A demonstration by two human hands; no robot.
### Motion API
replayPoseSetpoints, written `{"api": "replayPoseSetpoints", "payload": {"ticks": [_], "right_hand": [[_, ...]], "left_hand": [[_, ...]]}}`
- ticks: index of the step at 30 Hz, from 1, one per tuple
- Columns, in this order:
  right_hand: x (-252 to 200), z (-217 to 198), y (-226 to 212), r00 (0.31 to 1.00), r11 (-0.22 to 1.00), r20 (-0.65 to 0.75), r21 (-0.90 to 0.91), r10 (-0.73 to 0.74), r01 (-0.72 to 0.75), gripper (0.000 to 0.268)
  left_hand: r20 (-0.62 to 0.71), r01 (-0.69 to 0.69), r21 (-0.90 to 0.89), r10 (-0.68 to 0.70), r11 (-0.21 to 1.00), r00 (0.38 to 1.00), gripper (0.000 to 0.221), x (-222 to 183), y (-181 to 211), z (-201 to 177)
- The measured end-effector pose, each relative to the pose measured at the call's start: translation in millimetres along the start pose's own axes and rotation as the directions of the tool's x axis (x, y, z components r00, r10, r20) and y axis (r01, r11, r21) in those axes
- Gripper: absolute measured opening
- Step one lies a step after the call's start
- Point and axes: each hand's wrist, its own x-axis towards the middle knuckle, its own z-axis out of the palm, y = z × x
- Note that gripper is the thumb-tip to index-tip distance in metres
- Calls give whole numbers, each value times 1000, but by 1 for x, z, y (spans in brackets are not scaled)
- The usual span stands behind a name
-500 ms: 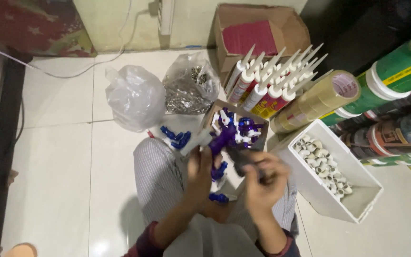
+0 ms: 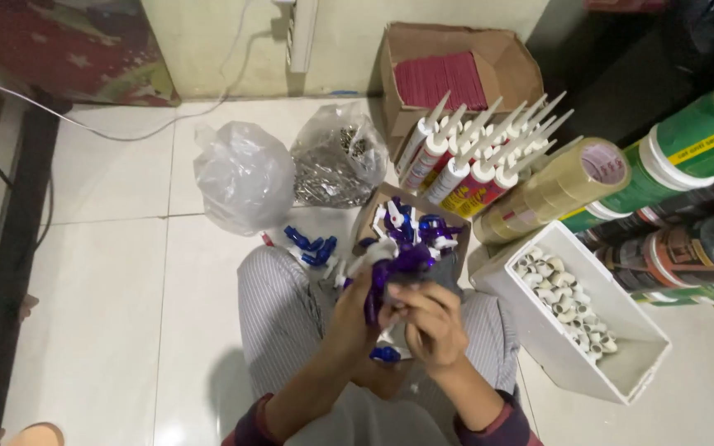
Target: Assembling small blue and white plastic plumbing valves by hand.
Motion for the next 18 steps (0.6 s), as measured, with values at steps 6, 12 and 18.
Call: {"api": "replayPoseSetpoints", "payload": {"ticks": [6,12,18], "right_hand": [[-12,-2,53,956,941,-94,228,277,-250,16],[8,-17,7,858,937,-396,254,328,-241,19],[19,-16,0,943,945,-67,-4,327,-328,18]], "left_hand": [[4,6,465,-9,885,1000,64,-23,24,20],[136,-286,808,310,515,941,45,-16,10,13],[212,-379,866,446,327,870,54,-13,-7,-1]]}}
